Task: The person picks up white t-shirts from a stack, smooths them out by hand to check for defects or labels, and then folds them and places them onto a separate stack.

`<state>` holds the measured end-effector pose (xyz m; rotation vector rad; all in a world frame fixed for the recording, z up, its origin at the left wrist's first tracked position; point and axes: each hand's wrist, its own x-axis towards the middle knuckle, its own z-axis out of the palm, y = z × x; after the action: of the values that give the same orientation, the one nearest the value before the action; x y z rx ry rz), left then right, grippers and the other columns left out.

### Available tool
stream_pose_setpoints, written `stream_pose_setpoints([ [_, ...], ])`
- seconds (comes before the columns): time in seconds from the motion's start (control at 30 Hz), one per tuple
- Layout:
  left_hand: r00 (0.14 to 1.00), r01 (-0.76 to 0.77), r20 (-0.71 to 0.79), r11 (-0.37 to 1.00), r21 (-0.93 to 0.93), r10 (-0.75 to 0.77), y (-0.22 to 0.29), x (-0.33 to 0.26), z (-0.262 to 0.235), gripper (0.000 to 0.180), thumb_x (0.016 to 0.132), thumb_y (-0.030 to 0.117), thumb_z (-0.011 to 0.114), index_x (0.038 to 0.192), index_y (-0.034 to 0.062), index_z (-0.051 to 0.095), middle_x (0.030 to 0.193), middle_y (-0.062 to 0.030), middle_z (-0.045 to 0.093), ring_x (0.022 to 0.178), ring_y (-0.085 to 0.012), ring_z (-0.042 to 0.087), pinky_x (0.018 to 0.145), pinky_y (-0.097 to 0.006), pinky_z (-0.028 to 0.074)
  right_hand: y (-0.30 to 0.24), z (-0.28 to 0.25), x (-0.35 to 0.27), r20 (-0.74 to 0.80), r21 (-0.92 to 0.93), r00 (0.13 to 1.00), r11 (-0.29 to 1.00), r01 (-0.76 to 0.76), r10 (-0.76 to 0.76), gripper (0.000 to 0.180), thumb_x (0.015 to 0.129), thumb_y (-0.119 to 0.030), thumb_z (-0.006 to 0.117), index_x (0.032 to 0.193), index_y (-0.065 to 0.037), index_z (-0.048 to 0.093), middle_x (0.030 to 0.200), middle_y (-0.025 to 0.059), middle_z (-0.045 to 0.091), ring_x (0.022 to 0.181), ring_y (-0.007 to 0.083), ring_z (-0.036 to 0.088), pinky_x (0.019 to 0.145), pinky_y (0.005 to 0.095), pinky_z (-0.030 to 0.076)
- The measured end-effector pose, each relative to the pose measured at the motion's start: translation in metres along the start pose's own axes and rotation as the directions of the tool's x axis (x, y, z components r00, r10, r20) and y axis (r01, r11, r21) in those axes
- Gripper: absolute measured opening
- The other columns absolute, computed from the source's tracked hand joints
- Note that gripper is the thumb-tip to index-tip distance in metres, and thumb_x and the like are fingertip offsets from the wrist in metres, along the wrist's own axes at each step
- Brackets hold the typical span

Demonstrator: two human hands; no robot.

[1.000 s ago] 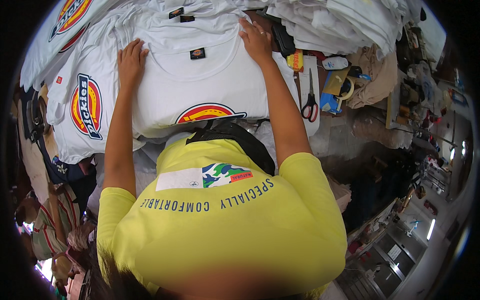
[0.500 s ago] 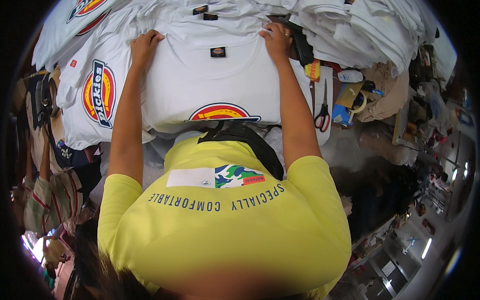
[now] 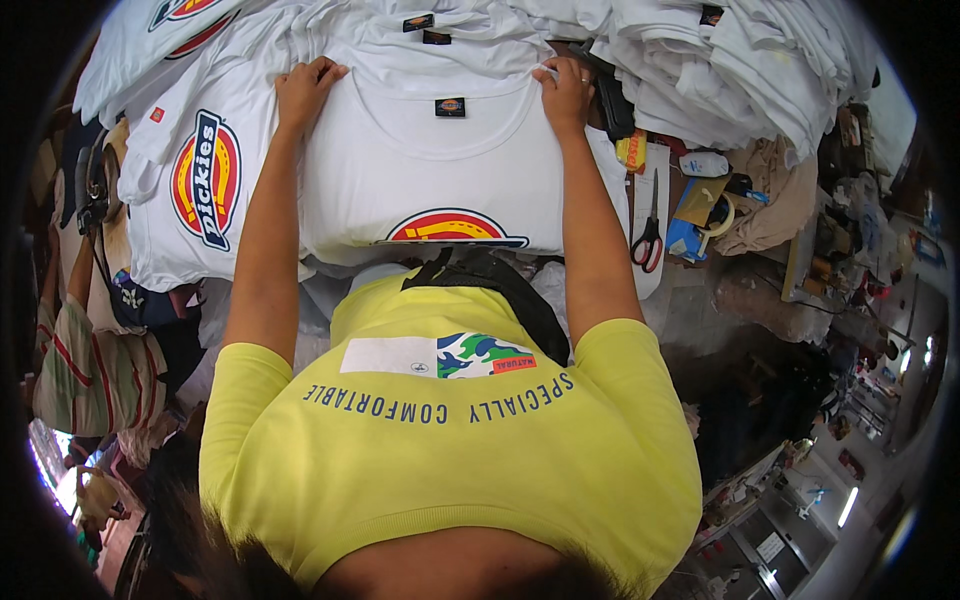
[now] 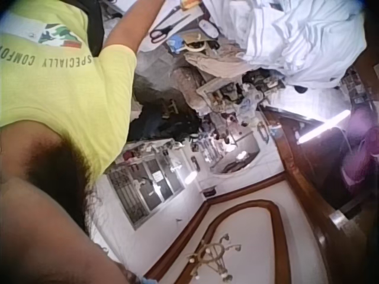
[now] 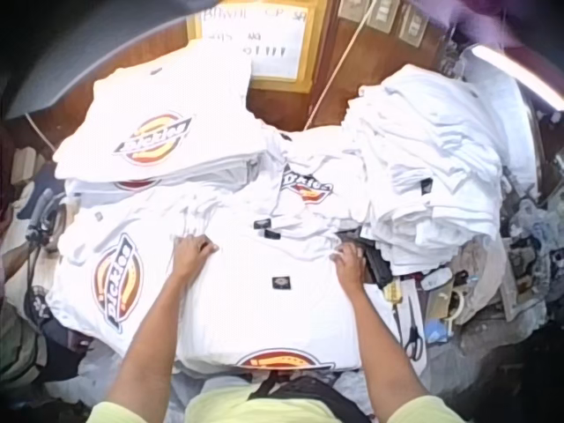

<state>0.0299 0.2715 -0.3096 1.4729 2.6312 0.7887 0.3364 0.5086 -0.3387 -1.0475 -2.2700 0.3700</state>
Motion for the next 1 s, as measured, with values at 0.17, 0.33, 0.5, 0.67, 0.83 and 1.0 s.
stream_pose_setpoints([
  [0.17,0.999,-0.015,-0.030,0.999,0.032,0.016,0.004,-0.002,-0.002,0.026,0.084,0.035,0.055,0.082,0.0116,0.065,0.071,-0.0032,0.063,0.077,-0.0195,0.055,0.080,-0.037,0.029,-0.002,-0.002,0.001,-0.013,0.002,1.000,1.000,0.016,-0.016,0.024,0.076,-0.032,0.065,0.090,-0.014,0.059,0.098,-0.0004,0.058,0.102,0.0278,0.049,0.084,0.0452,0.036],
  [0.33,0.999,-0.014,0.028,0.992,-0.129,0.018,0.005,-0.002,-0.006,0.023,0.083,0.033,0.057,0.084,0.0115,0.066,0.073,-0.0020,0.064,0.079,-0.0193,0.055,0.082,-0.038,0.030,-0.001,-0.009,0.000,-0.015,0.033,0.999,0.999,0.035,-0.035,0.023,0.075,-0.029,0.067,0.089,-0.014,0.059,0.096,-0.0012,0.059,0.100,0.0276,0.049,0.082,0.0453,0.036],
  [0.5,0.987,-0.156,-0.076,0.969,-0.189,0.144,0.014,-0.065,-0.054,0.010,0.074,0.013,0.064,0.083,0.0153,0.066,0.078,0.0022,0.063,0.085,-0.0175,0.055,0.084,-0.037,0.031,-0.033,-0.062,-0.041,-0.124,-0.074,0.965,0.972,0.221,-0.229,0.016,0.069,-0.010,0.063,0.085,-0.014,0.058,0.091,-0.0013,0.059,0.096,0.0252,0.049,0.084,0.0415,0.034],
  [0.67,0.951,-0.301,-0.055,0.952,0.053,0.304,0.048,-0.167,-0.073,0.020,0.066,0.004,0.064,0.080,0.0182,0.064,0.082,0.0071,0.060,0.086,-0.0142,0.053,0.084,-0.037,0.031,-0.038,-0.121,-0.142,0.006,-0.254,0.969,0.937,0.240,-0.246,0.021,0.066,-0.003,0.061,0.084,-0.014,0.059,0.092,-0.0023,0.059,0.098,0.0196,0.048,0.087,0.0367,0.030],
  [0.83,0.973,-0.220,-0.062,0.974,0.044,0.223,0.057,-0.222,-0.058,0.022,0.066,0.002,0.064,0.081,0.0167,0.064,0.084,0.0084,0.061,0.086,-0.0137,0.054,0.086,-0.037,0.030,-0.029,-0.113,-0.193,0.084,-0.221,0.979,0.955,0.200,-0.186,0.022,0.067,-0.001,0.060,0.085,-0.014,0.059,0.095,-0.0029,0.060,0.099,0.0187,0.048,0.088,0.0353,0.030],
  [1.0,0.978,-0.179,-0.102,0.983,0.027,0.181,0.056,-0.229,-0.049,0.022,0.066,0.001,0.064,0.082,0.0164,0.064,0.088,0.0080,0.062,0.087,-0.0139,0.054,0.086,-0.036,0.031,-0.024,-0.106,-0.198,0.056,-0.191,0.982,0.964,0.186,-0.178,0.022,0.068,0.000,0.061,0.086,-0.013,0.060,0.095,-0.0022,0.060,0.096,0.0196,0.049,0.087,0.0356,0.032],
])
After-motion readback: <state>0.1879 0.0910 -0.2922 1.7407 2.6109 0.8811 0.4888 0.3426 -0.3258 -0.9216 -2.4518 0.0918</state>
